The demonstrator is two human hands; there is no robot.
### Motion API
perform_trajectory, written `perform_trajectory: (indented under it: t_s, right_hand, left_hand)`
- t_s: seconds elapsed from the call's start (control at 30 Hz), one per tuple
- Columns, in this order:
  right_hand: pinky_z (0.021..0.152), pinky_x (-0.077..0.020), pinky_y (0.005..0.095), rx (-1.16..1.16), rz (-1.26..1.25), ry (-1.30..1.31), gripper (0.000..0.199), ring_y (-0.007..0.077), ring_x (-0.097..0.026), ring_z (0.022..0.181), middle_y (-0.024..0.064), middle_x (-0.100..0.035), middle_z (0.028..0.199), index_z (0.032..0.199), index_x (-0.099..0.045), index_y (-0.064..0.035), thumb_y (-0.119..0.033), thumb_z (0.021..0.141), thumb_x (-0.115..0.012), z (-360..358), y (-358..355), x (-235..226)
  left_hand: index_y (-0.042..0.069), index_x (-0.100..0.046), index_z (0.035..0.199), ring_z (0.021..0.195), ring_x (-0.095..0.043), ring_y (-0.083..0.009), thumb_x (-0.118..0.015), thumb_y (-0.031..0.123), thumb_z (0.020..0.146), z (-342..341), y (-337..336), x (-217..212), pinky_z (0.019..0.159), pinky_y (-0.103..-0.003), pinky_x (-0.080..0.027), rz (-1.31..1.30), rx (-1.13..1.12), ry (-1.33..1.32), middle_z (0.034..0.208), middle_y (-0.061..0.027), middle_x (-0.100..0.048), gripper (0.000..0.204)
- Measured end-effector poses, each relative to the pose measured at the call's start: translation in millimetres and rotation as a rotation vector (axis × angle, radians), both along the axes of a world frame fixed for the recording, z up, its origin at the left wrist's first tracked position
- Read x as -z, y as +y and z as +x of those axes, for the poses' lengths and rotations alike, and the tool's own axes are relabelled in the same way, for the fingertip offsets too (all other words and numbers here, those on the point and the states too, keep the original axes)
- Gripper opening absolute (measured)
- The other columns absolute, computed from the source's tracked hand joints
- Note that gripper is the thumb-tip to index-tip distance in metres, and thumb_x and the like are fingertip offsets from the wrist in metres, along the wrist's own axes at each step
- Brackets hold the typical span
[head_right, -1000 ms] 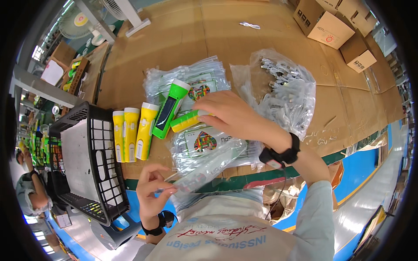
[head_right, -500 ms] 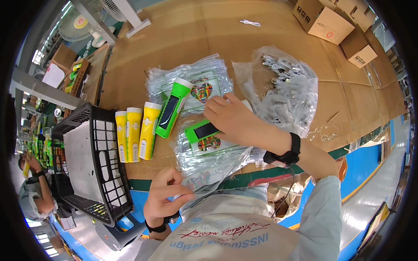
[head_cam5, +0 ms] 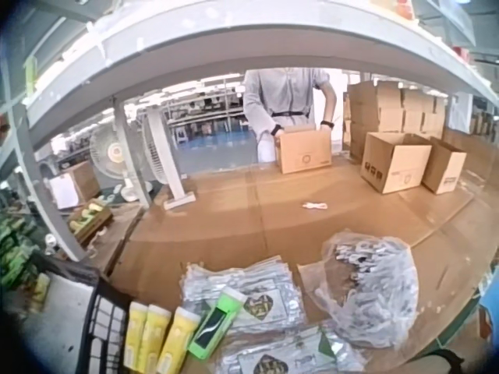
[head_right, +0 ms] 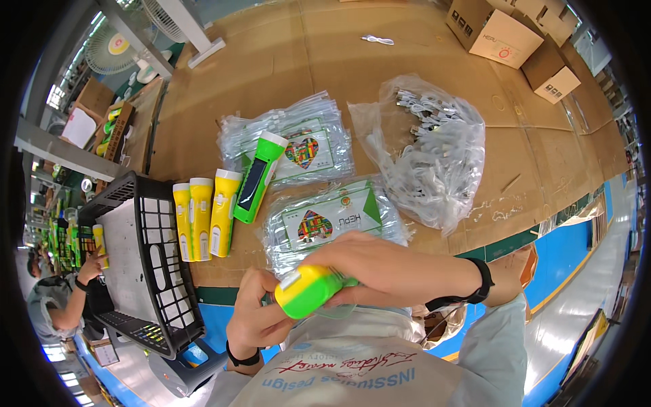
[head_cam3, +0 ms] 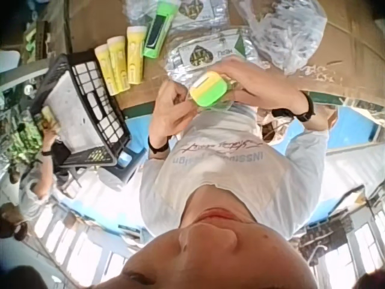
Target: Packing flashlights into plastic bags on a factory assembly line.
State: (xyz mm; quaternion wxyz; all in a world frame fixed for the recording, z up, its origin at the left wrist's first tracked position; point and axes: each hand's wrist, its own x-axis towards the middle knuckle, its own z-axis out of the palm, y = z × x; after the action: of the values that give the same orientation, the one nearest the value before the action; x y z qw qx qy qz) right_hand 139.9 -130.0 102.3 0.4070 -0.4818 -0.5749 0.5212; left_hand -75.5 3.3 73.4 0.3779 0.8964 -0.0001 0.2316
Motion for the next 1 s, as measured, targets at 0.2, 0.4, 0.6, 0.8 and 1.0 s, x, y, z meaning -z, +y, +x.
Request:
perform_trajectory:
  t_s: [0.2, 0.4, 0.6, 0.8, 1.0]
  right_hand:
    - [0.101, -0.0414, 0.0440, 0.065, 0.601, -1.011, 0.032, 0.0214, -0.061, 0.104, 0.0103, -0.061, 0.114, 0.108, -0.055, -0.0078, -0.017, 0.079, -0.065, 0, -16, -1]
    - [0.079, -0.0456, 0.0327, 0.125, 0.625, -1.426, 0.031, 0.0199, -0.061, 0.094, 0.0089, -0.060, 0.098, 0.104, -0.054, -0.0075, -0.017, 0.075, -0.063, -1, -20, -21]
    - [0.068, -0.0400, 0.0306, 0.107, 0.310, -1.652, 0.034, 0.0196, -0.056, 0.081, 0.0087, -0.057, 0.091, 0.103, -0.053, -0.0075, -0.017, 0.072, -0.064, -14, -27, -2]
    - [0.067, -0.0444, 0.0348, -0.114, 0.206, -1.512, 0.035, 0.0247, -0.061, 0.082, 0.0097, -0.061, 0.092, 0.104, -0.055, -0.0068, -0.019, 0.074, -0.066, -3, 5, 28]
    - [0.075, -0.0491, 0.0390, 0.531, 0.259, -1.087, 0.019, 0.0264, -0.062, 0.092, 0.0096, -0.063, 0.099, 0.095, -0.063, -0.0080, -0.013, 0.077, -0.068, 98, 28, 7]
  left_hand:
    - [0.007, -0.068, 0.081, 0.068, -0.048, -0.0227, -0.079, 0.010, 0.064, 6, -3, -8, 0.058, -0.033, -0.037, 0.105, -0.007, -0.067, 0.081, -0.0062, -0.046, 0.021]
    - [0.005, -0.064, 0.082, 0.074, -0.051, -0.0256, -0.079, 0.013, 0.067, 21, 1, -15, 0.061, -0.035, -0.041, 0.116, 0.102, -0.096, 0.086, -0.0081, -0.049, 0.022]
    - [0.003, -0.056, 0.079, 0.077, -0.052, -0.0291, -0.079, 0.013, 0.070, 42, -5, 13, 0.066, -0.038, -0.044, 0.070, 0.207, 0.019, 0.088, -0.0107, -0.051, 0.027]
    - [0.003, -0.057, 0.082, 0.084, -0.053, -0.0299, -0.078, 0.008, 0.069, 51, -5, 22, 0.069, -0.038, -0.045, 0.068, 0.160, 0.083, 0.094, -0.0117, -0.052, 0.025]
    - [0.005, -0.063, 0.089, 0.091, -0.053, -0.0316, -0.075, 0.000, 0.069, 17, 15, 30, 0.075, -0.038, -0.045, 0.039, -0.055, 0.114, 0.103, -0.0125, -0.055, 0.025]
